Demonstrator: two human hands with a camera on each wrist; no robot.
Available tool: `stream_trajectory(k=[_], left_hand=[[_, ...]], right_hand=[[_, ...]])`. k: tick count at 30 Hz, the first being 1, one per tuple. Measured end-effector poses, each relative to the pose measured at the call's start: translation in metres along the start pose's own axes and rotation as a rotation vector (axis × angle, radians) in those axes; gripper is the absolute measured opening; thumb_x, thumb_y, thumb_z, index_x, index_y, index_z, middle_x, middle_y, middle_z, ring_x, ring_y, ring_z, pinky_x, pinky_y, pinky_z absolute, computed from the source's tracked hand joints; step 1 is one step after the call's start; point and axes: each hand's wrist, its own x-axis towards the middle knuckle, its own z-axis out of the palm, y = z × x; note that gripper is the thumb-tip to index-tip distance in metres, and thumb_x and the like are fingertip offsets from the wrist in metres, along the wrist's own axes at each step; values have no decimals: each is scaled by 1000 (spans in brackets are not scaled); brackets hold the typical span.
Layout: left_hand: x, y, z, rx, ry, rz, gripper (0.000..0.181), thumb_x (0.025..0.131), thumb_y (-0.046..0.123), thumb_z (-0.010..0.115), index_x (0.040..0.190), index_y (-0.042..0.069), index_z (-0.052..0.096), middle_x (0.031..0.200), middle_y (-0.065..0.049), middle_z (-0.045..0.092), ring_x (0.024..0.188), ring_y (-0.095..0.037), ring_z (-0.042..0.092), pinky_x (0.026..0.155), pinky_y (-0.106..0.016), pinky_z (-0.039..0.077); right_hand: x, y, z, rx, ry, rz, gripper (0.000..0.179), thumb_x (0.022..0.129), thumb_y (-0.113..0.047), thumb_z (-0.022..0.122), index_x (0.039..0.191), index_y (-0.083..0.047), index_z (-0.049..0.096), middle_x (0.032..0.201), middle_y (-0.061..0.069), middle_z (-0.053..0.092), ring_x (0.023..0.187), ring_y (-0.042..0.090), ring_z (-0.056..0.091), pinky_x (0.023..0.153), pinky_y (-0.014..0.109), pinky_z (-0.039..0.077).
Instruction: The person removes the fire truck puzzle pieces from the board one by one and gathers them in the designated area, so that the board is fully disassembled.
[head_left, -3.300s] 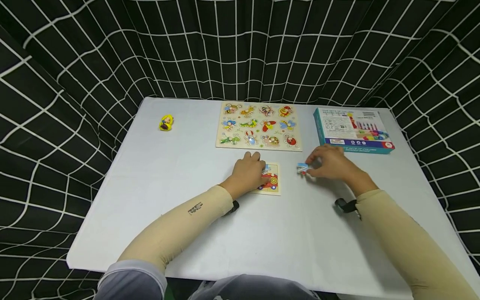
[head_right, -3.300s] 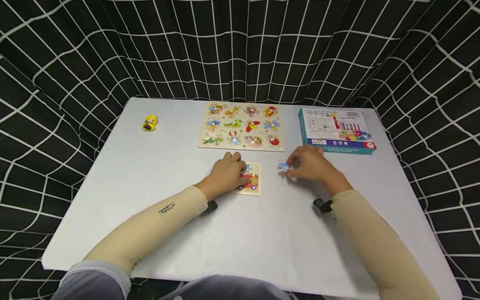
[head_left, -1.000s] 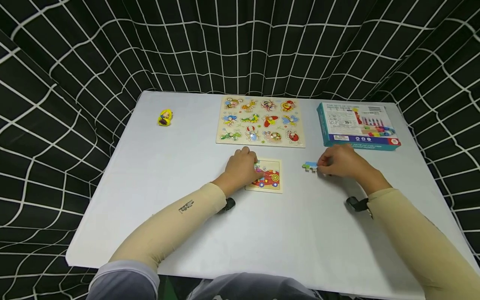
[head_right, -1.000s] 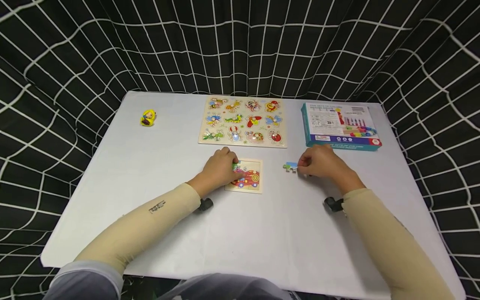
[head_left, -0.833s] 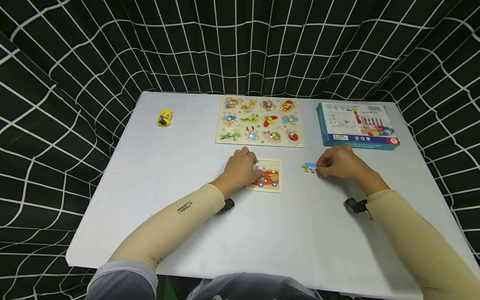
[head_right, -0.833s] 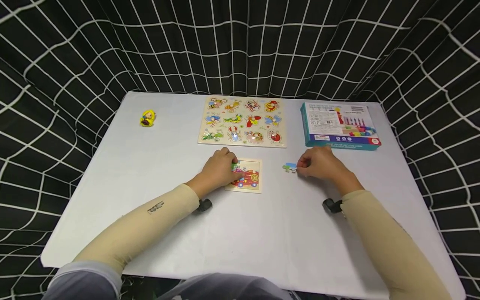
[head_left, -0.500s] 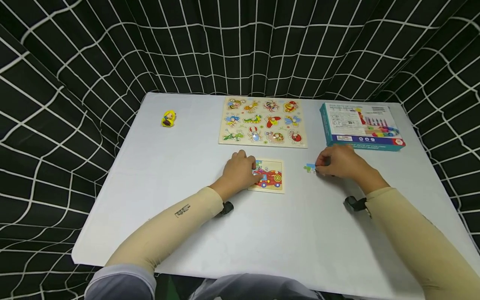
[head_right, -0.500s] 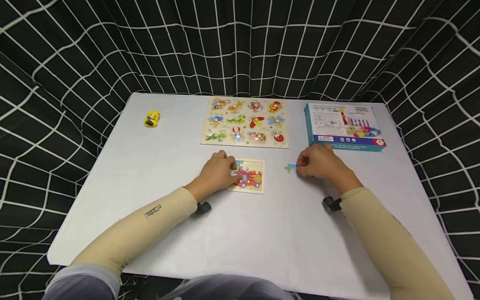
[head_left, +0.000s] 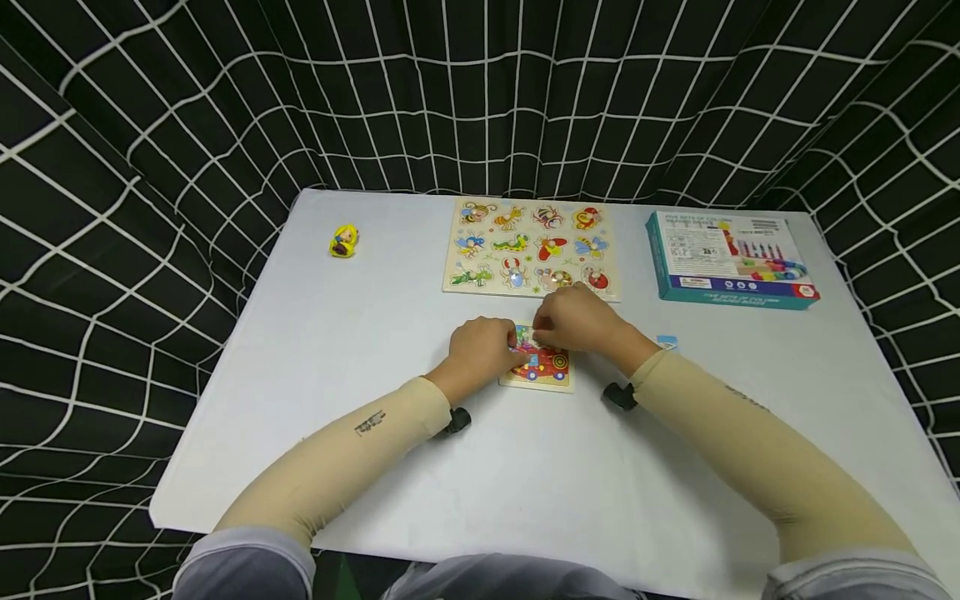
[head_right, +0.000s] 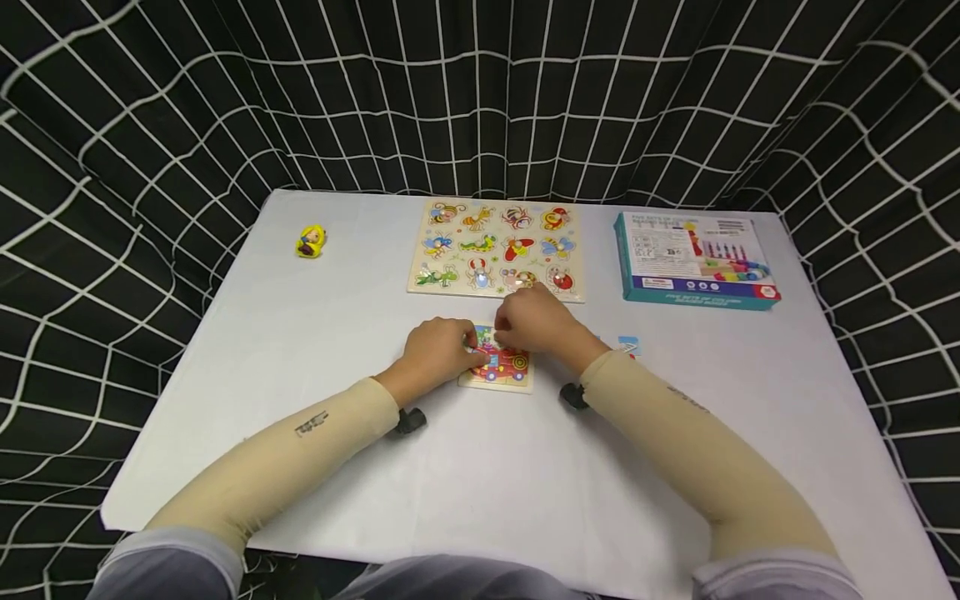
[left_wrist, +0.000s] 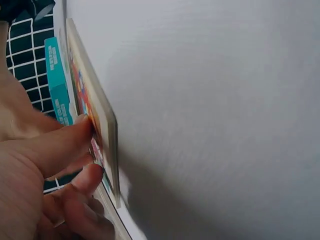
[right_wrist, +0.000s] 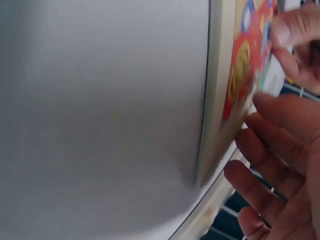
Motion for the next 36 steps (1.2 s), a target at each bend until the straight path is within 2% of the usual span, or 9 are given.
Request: stream_trajectory(k=[3,8,18,24,29,32,36], left_hand=[[-1,-1,1,0,20,4,31,82,48,77,77,20,65,64,8,57,61,-14,55,50,-32,41],[-1,-2,2,3,33,-5,33,82,47,77,66,22,62,58,9,56,57,-13,55,49,-32,42],[-2,-3,2,-8,35,-4,35,83,47,75,63,23,60,57,9,55,55,-12,54,47,-31,41],[0,-3,-2,6,32,5,36,83,45,75,60,23,59,55,9,54,55,-13,54,46,-32,41],[0,-4,-5,18,45,-17,31,83,44,75,65,23,61,59,9,57,58,-13,55,48,-33,42],[-1,-5,-4,23,31,-29,31,83,46,76,67,23,62,61,9,57,59,-13,55,50,-33,42],[-1,-3,-2,21,-14,-20,31,83,48,75,68,22,63,63,10,58,62,-13,56,51,-33,42]], right_hand=[[8,-6,3,-20,-2,6,14,83,-28,77,85,-14,77,78,-6,68,75,13,61,82,39,46],[15,-9,4,-6,-5,35,13,83,-25,77,87,-12,78,80,-4,69,77,14,61,82,36,48],[22,-11,7,-64,36,-69,10,80,-21,74,73,-14,74,68,-7,62,67,12,57,76,39,45],[23,-15,-2,-30,2,6,11,77,-20,73,71,-14,67,67,-4,57,67,16,52,70,35,43],[12,-1,-23,63,1,125,16,75,-27,78,78,-15,67,72,-3,60,70,18,52,66,34,43],[-5,21,-30,85,-3,168,16,77,-29,77,79,-17,68,73,-5,61,71,18,52,67,35,44],[-33,50,-29,148,-55,226,13,81,-27,76,80,-16,71,74,-4,62,71,18,53,67,35,46]])
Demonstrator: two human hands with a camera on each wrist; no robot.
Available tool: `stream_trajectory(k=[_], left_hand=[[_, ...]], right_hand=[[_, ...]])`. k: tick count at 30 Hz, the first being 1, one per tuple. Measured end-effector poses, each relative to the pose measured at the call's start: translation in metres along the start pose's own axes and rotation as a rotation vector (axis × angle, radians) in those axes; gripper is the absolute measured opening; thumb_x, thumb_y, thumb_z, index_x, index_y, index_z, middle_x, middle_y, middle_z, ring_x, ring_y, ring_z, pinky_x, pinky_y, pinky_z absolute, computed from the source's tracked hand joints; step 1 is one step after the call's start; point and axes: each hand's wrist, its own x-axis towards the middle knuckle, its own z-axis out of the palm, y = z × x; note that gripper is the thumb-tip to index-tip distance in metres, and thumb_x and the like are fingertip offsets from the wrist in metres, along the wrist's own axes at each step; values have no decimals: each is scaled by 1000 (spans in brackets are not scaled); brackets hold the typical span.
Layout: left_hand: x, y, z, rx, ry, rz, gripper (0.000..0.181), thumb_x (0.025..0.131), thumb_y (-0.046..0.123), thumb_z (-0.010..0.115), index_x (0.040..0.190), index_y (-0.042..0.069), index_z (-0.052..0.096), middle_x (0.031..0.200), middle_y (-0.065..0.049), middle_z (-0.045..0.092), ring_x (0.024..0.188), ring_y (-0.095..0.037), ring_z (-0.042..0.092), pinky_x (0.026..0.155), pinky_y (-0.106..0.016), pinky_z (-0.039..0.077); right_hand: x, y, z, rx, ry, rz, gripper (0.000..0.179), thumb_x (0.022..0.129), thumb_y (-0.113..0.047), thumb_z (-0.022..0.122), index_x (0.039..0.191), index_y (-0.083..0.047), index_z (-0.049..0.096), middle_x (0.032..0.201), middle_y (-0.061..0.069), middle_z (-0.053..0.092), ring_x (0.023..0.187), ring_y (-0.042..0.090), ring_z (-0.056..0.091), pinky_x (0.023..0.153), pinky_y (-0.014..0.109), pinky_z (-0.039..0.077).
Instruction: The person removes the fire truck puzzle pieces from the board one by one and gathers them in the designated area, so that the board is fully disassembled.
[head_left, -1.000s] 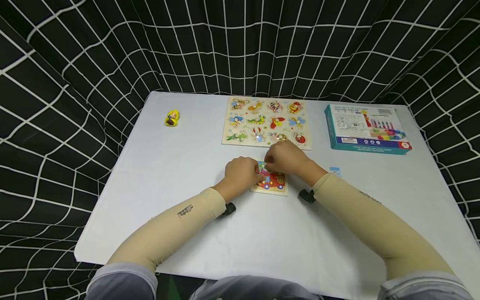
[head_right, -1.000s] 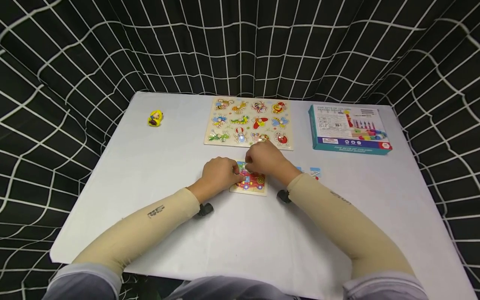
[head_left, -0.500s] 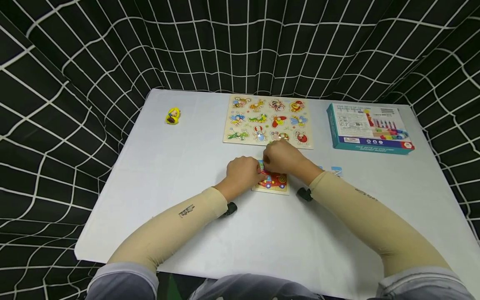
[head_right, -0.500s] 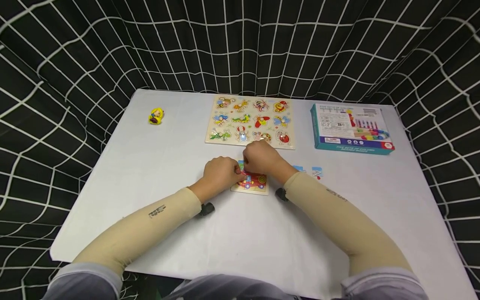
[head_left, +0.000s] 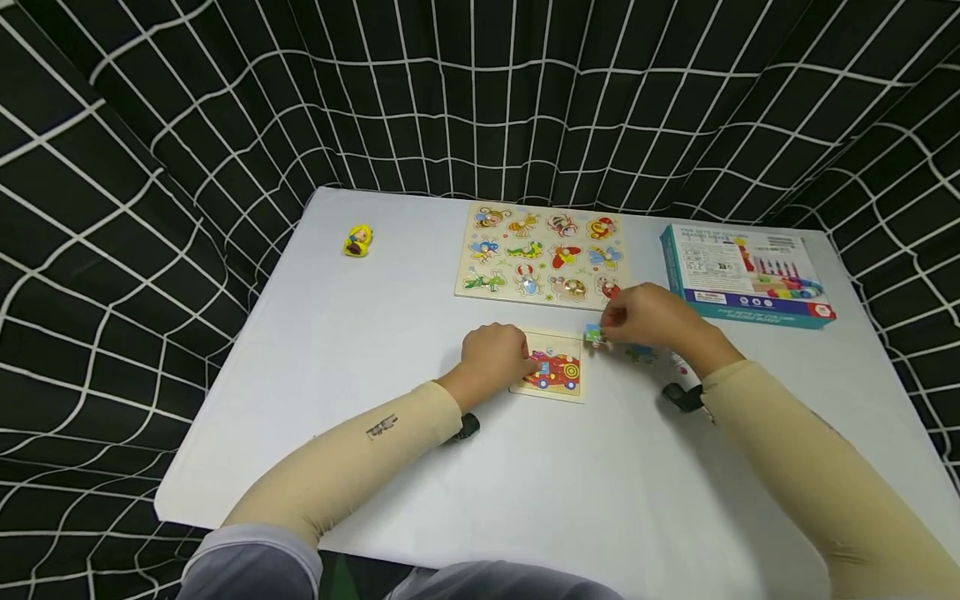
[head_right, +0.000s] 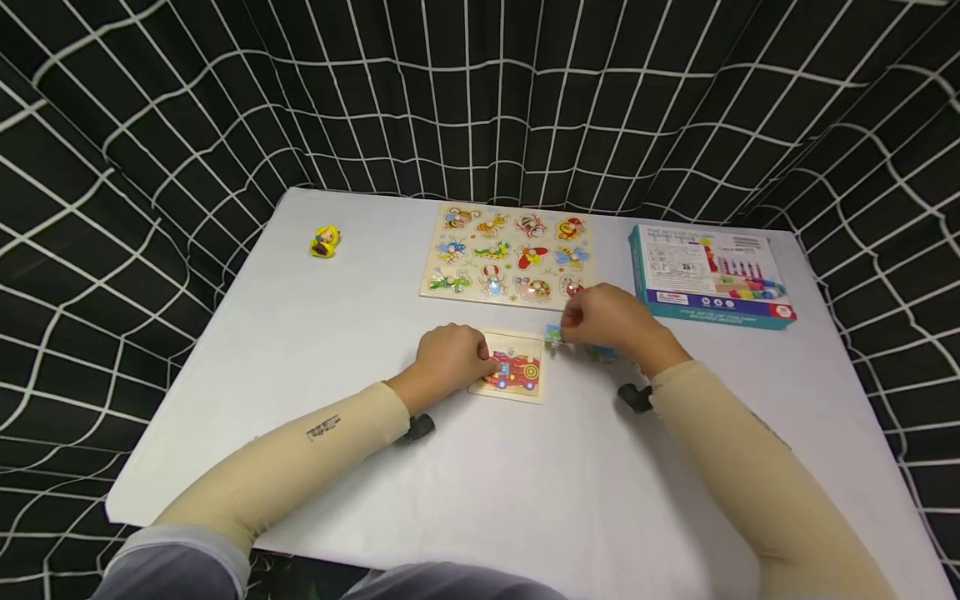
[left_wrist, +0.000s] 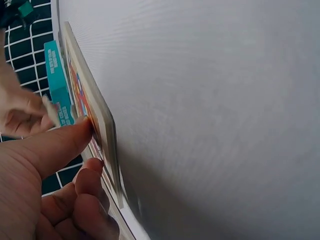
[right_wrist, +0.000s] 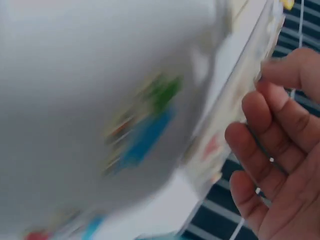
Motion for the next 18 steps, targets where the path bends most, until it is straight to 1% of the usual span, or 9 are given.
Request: stream_trajectory(k=[2,5,9,13,16,18], left_hand=[[1,3,1,0,-10,3,31,82,48,76,69,22,64,64,9,58,63,-13,56,52,-33,42],[2,6,1,1,1,-4,31,82,46,77,69,21,64,64,8,58,63,-14,56,52,-33,42],[1,5,1,-9,-4,-4,31,82,45,76,68,21,63,63,8,58,62,-13,55,52,-32,41],[-2,3,3,-49,-18,0,31,84,45,75,67,22,61,63,9,57,62,-13,53,53,-31,39],[-4,2,5,-100,-5,17,28,85,41,75,69,22,61,63,9,57,62,-12,52,52,-30,39],[-3,4,5,-127,10,32,23,85,38,75,73,22,63,64,10,57,62,-11,52,52,-29,40]], right_hand=[[-9,15,3,39,-25,24,12,82,-26,76,82,-15,72,75,-4,63,71,18,53,67,35,47],[-15,27,7,75,-29,39,11,82,-25,77,83,-15,72,76,-4,64,72,17,54,67,35,48],[-14,31,12,65,-9,25,9,81,-25,77,82,-17,72,76,-5,64,73,17,54,69,36,48],[-12,29,19,51,-20,-3,8,80,-25,78,80,-19,72,78,-6,64,77,18,54,72,36,47],[-11,29,21,49,-25,-6,9,79,-24,79,79,-20,70,80,-6,62,78,18,53,72,36,46],[-12,29,21,44,-13,-14,11,79,-25,79,80,-20,69,81,-5,61,79,18,52,72,36,45]])
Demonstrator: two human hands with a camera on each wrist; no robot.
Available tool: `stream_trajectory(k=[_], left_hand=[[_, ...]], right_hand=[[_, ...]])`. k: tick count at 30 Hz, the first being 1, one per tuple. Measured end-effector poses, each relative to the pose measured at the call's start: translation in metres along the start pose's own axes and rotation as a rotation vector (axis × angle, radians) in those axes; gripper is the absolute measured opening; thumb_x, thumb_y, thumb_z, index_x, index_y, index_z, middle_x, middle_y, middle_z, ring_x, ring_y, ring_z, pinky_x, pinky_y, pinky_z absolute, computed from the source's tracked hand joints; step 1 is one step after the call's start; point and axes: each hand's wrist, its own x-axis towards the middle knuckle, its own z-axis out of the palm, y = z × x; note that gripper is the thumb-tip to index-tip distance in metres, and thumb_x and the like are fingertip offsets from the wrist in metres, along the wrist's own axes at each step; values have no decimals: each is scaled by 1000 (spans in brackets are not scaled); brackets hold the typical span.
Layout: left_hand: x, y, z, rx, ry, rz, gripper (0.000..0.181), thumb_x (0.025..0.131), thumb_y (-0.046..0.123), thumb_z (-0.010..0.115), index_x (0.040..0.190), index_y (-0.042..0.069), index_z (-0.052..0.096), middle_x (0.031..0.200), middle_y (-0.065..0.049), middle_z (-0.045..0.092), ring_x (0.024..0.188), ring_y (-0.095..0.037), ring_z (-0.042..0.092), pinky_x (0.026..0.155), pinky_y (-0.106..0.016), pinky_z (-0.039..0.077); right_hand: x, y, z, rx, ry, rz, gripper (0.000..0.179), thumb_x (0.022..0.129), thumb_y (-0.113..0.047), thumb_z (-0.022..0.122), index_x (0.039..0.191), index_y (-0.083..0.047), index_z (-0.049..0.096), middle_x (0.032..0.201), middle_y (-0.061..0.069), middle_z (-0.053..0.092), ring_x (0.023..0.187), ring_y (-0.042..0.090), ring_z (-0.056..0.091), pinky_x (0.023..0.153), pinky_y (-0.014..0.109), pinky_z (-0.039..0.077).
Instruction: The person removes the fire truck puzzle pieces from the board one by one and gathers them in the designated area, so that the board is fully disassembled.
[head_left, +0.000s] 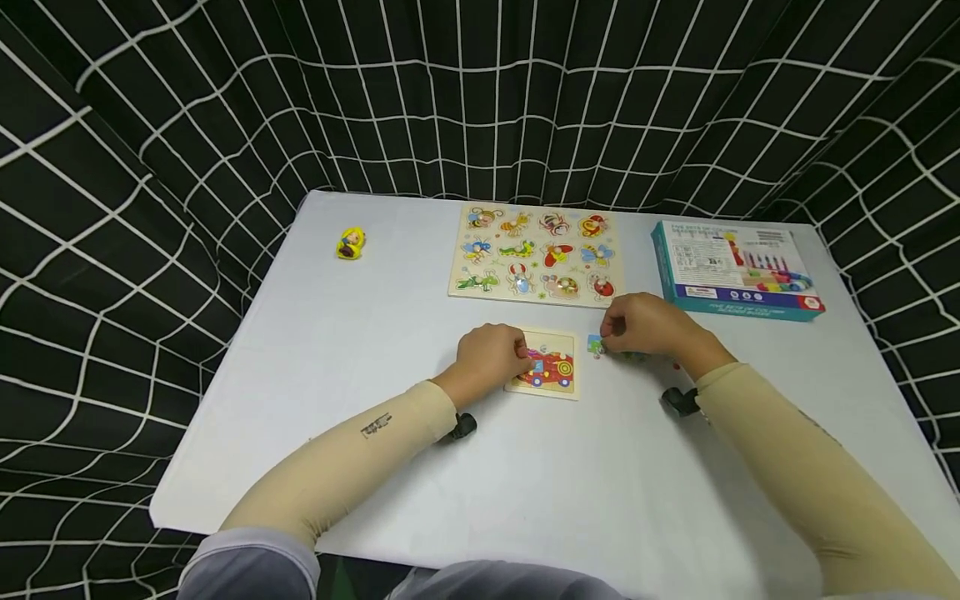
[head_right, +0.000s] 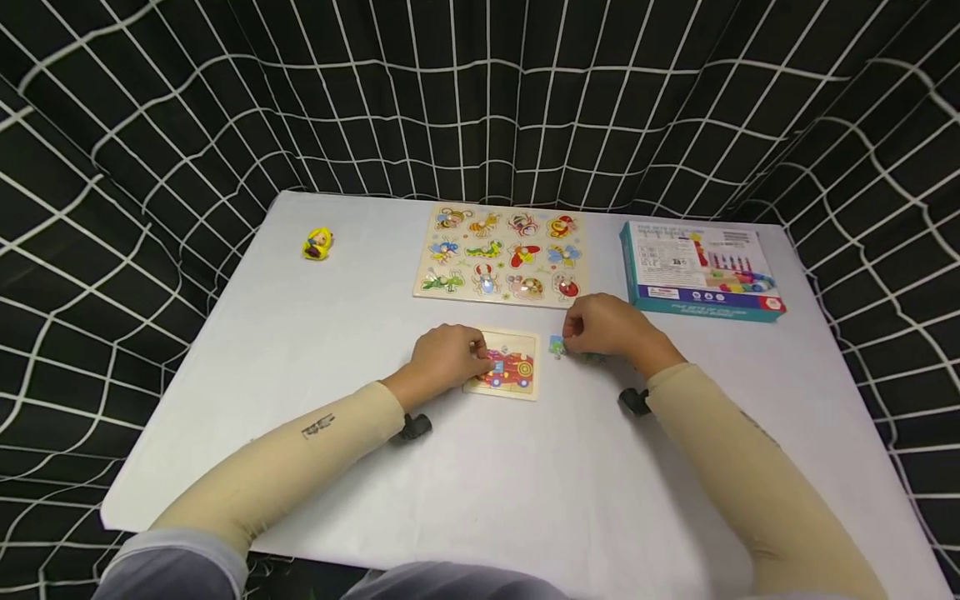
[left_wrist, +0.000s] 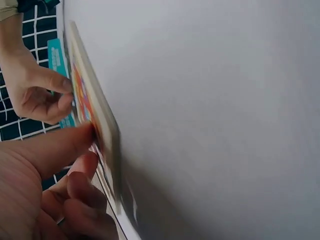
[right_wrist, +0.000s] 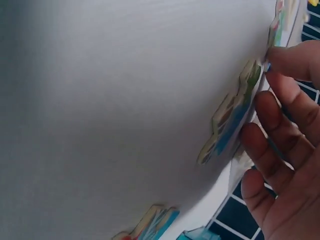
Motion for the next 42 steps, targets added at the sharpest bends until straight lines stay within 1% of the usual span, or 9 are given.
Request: stream_trajectory(k=[4,7,9,12,16,19,25,31,42], left_hand=[[3,6,1,-13,-4,22,6,88,29,73,92,25,74,87,9,69,75,-11,58,59,-30,44],[2,10,2,-10,-26,43,17,88,20,69,101,26,77,101,8,71,81,-11,60,62,-30,45],[-1,10,4,-4,-36,58,17,86,18,67,98,25,77,96,9,71,78,-11,60,59,-30,44],[-3,11,7,19,-40,63,8,84,28,70,89,23,74,79,11,67,69,-11,57,54,-30,42],[-2,17,13,67,-46,68,30,81,51,72,84,22,65,69,11,59,63,-12,54,52,-32,40],[1,23,17,99,-51,76,36,80,56,72,83,22,61,67,10,57,61,-12,54,51,-32,40],[2,28,17,127,-59,50,37,79,55,74,82,21,59,69,9,56,62,-13,54,50,-33,40],[2,26,18,116,-56,49,37,78,54,76,82,21,59,68,9,57,62,-14,54,50,-33,40],[3,24,20,111,-49,71,36,81,54,74,82,21,58,68,9,57,63,-13,54,51,-32,39]], right_hand=[[-2,-8,-3,4,48,-35,14,80,-27,80,81,-20,68,81,-5,60,78,17,51,71,36,44],[-6,-24,-1,-2,63,-81,12,81,-27,80,83,-19,71,78,-7,60,75,15,52,70,35,45],[-8,-36,4,-20,41,-116,12,82,-27,78,86,-18,74,76,-8,60,72,14,52,67,33,45],[-12,-51,13,-60,7,-185,17,83,-27,76,95,-14,77,74,-10,57,69,10,51,64,31,44],[-15,-61,21,-132,19,-243,22,83,-26,75,100,-11,77,75,-9,55,69,10,48,63,31,42],[-17,-63,25,-163,64,-261,21,81,-26,77,95,-11,77,79,-8,58,74,11,49,66,31,44],[-17,-61,29,-86,91,-235,21,78,-23,80,93,-11,74,87,-5,64,82,13,53,77,34,47],[-19,-65,30,-11,93,-185,23,76,-19,83,94,-9,73,85,-4,65,80,14,53,75,34,46],[-21,-69,27,2,94,-148,29,73,-22,85,95,-9,73,84,-4,63,81,16,52,75,34,45]])
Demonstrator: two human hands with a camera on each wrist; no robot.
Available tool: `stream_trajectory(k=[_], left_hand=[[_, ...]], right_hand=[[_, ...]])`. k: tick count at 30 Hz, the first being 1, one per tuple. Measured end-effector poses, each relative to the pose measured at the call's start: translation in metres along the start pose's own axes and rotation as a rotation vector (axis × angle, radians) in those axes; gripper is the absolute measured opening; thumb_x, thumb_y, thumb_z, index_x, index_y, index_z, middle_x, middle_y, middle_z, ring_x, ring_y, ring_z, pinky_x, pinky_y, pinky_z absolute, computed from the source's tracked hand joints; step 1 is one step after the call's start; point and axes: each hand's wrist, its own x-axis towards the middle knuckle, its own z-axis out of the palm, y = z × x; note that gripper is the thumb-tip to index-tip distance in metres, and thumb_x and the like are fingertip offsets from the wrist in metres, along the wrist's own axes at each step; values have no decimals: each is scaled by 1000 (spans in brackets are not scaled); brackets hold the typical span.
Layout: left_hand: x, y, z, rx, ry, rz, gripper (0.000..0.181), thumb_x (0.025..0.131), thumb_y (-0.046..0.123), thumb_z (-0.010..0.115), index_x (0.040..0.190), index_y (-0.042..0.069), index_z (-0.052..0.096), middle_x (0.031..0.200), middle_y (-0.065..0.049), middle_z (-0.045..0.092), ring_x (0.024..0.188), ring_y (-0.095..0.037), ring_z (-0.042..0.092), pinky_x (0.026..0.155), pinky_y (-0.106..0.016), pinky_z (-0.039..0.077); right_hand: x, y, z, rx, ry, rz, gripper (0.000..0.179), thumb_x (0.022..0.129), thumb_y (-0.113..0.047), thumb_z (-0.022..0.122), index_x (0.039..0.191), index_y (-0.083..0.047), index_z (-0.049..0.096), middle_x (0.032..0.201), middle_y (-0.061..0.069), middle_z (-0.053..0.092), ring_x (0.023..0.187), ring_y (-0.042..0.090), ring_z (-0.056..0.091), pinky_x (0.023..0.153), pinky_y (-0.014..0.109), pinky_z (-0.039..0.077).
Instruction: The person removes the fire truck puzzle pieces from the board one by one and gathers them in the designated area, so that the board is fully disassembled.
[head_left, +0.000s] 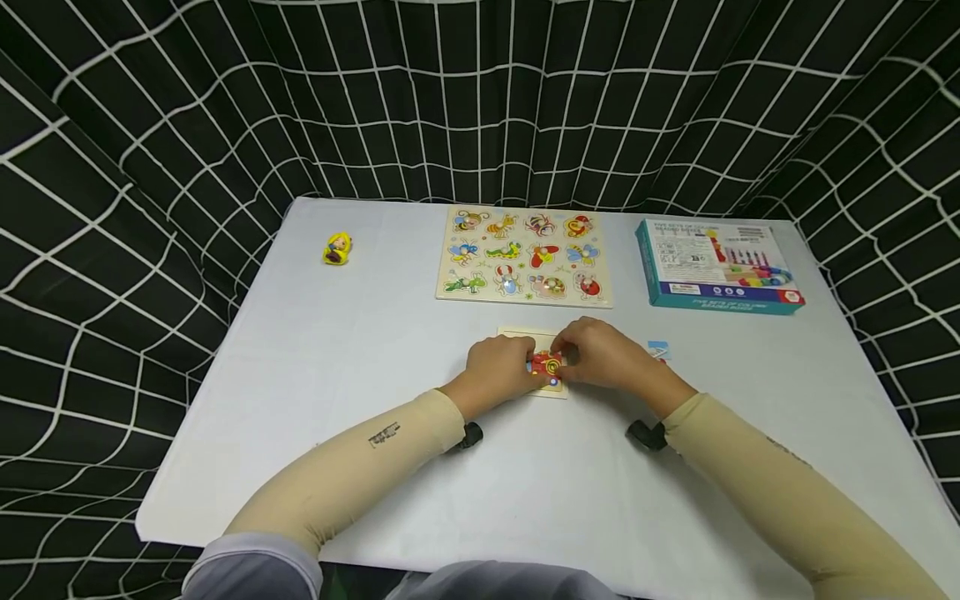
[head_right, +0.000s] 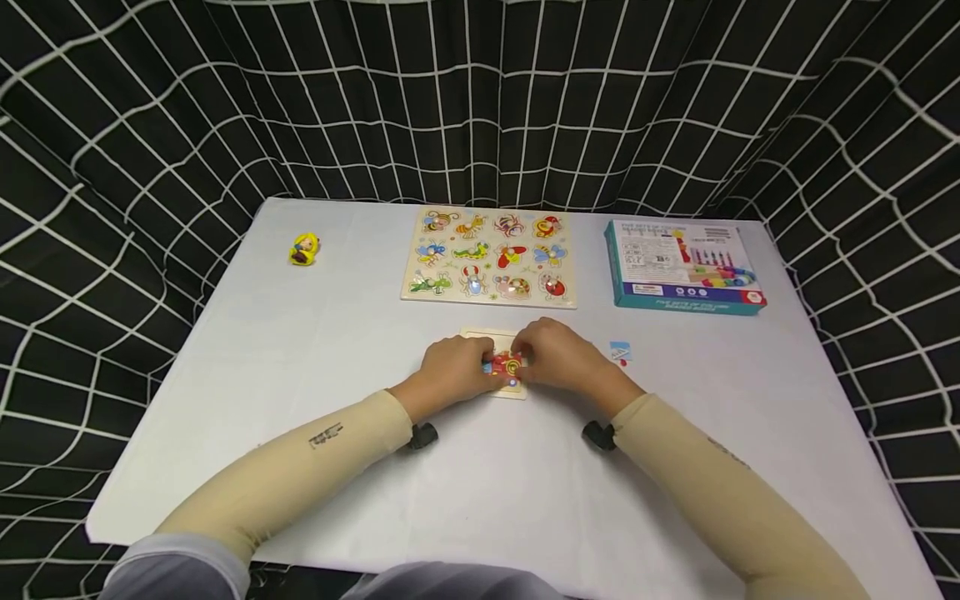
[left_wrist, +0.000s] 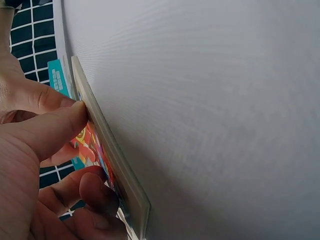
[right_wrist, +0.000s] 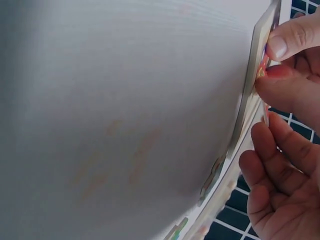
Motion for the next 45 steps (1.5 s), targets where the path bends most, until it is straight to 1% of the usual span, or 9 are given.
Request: stream_trajectory(k=[6,10,17,22,28,33,38,42,45], left_hand=[[-2,-2,1,-2,-2,0,36,80,53,75,88,21,60,69,9,57,64,-13,54,52,-33,40],[-2,-5,0,-16,-7,3,37,80,53,75,88,21,58,68,9,57,63,-13,54,52,-32,40],[-1,-10,-4,-59,-4,2,39,80,52,76,90,19,58,69,7,57,63,-14,54,53,-32,40],[-2,-15,-4,-107,-37,24,39,83,51,74,96,18,57,73,8,59,64,-14,56,56,-31,42],[-4,-17,-5,-165,-80,14,39,86,44,72,106,15,54,79,5,60,68,-14,57,62,-29,43],[-7,-18,-10,-152,-113,-32,39,87,40,71,107,13,52,78,2,60,68,-15,57,60,-29,44],[-8,-23,-15,-119,-91,-66,36,87,39,71,104,14,52,75,-1,60,65,-18,54,58,-32,42],[-10,-28,-13,-104,-95,-57,37,89,44,69,104,16,51,71,0,59,62,-17,51,55,-32,40],[-10,-31,-11,-107,-95,-41,37,90,45,68,103,17,49,66,1,57,59,-16,48,53,-31,38]], right_hand=[[-19,20,-10,44,57,24,25,72,-22,85,93,-13,75,86,-6,66,84,16,54,76,36,45],[-50,49,-24,33,74,55,23,71,-24,87,91,-18,77,77,-11,63,84,18,51,78,40,36],[-103,86,-39,11,70,206,26,71,-28,89,94,-20,78,76,-10,59,86,19,49,79,49,25],[-112,99,-34,-29,67,215,28,72,-29,89,96,-21,78,76,-11,58,87,19,48,78,52,21],[-110,99,-34,-63,55,224,31,71,-27,88,98,-19,76,76,-11,57,86,18,49,78,50,21],[-96,71,-35,-28,139,156,33,71,-31,89,97,-16,76,74,-10,57,78,16,49,72,43,19],[-59,32,-30,-9,115,78,19,78,-25,85,93,-17,77,73,-13,59,78,15,52,73,42,21],[-21,9,-16,-51,67,39,10,80,-25,82,85,-20,75,72,-15,60,77,13,52,78,44,25],[2,-1,-4,-90,39,21,10,81,-27,80,83,-20,73,70,-15,58,74,13,52,80,45,26]])
